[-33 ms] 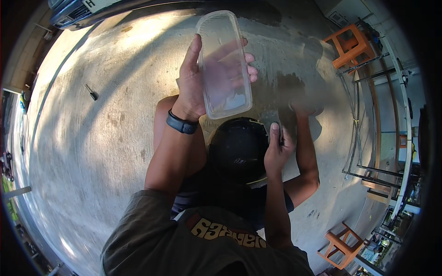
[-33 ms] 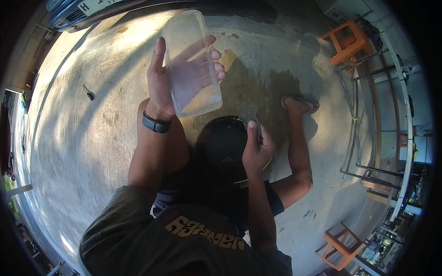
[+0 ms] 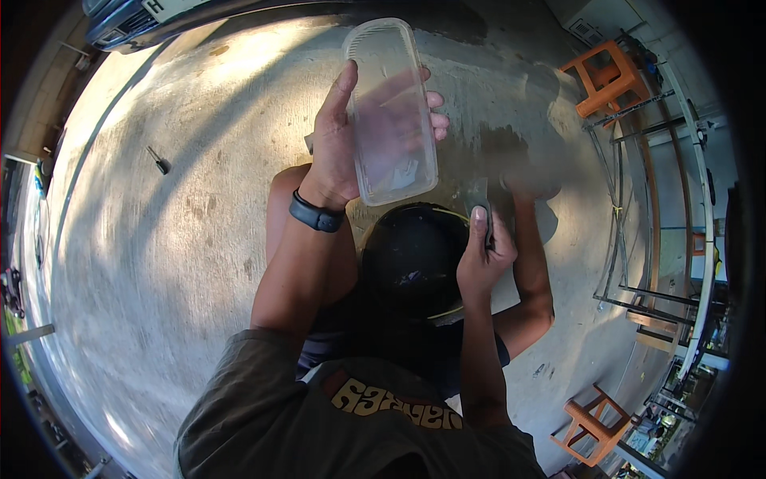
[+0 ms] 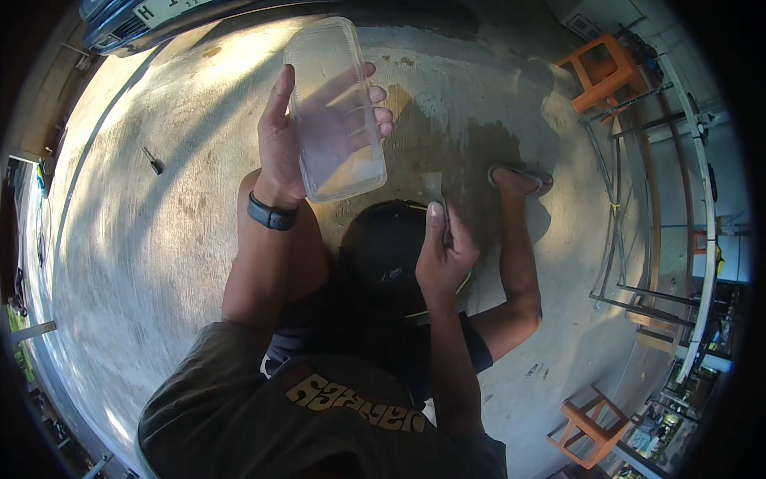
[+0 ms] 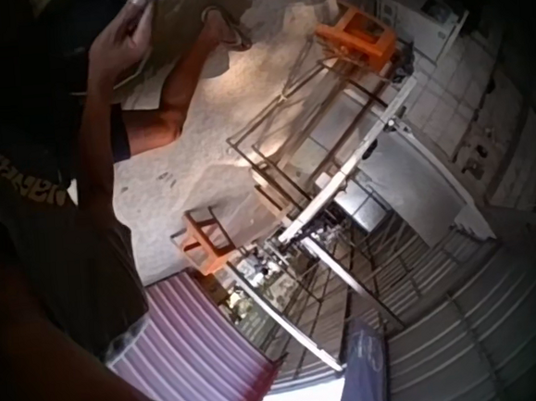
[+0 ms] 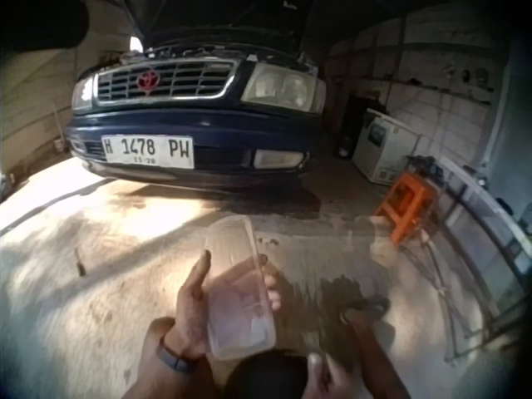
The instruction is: Sand a transparent plastic lid with sandpaper and water.
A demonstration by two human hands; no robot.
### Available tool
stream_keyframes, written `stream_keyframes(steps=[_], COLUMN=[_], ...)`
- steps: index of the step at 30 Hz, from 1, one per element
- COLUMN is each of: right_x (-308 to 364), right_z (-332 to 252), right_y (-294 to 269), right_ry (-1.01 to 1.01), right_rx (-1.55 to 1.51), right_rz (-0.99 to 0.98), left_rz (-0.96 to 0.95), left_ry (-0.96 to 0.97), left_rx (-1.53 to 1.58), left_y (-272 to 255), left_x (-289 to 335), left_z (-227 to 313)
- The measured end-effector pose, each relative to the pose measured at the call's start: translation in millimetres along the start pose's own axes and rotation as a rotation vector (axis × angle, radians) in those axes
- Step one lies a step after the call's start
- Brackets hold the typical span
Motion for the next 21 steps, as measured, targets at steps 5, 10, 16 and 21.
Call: stream_keyframes(steps=[5,10,16,21], right_x=[-10,21,13,-22], right_z=[-58,-48,-57,-79], right_y=[68,76,81,79], right_ry=[-0.773,-0.716,-0.706,-0.732], right_rx=[0.448,0.612,0.582,0.621], right_rz=[-0.085,-0.17,-0.27,-0.153], left_rz=[0.239,0.274,0.427,0.284], left_ry=[0.04,0.104,0.203,0.058], left_rx=[-0.212,-0.183,-0.166,-0.133], left_y=[10,6,-1,12], left_x=[-3,4,7,1], left_z=[-17,-4,2,-23])
Point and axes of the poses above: each hand's wrist, its own x-axis away from the middle knuckle, its own y-axis out of the palm, z = x × y, the point moved 2 cm from there along -x, towards the middle knuckle, and after that the axes turned 12 degrees about y, right-handed, at the moved point
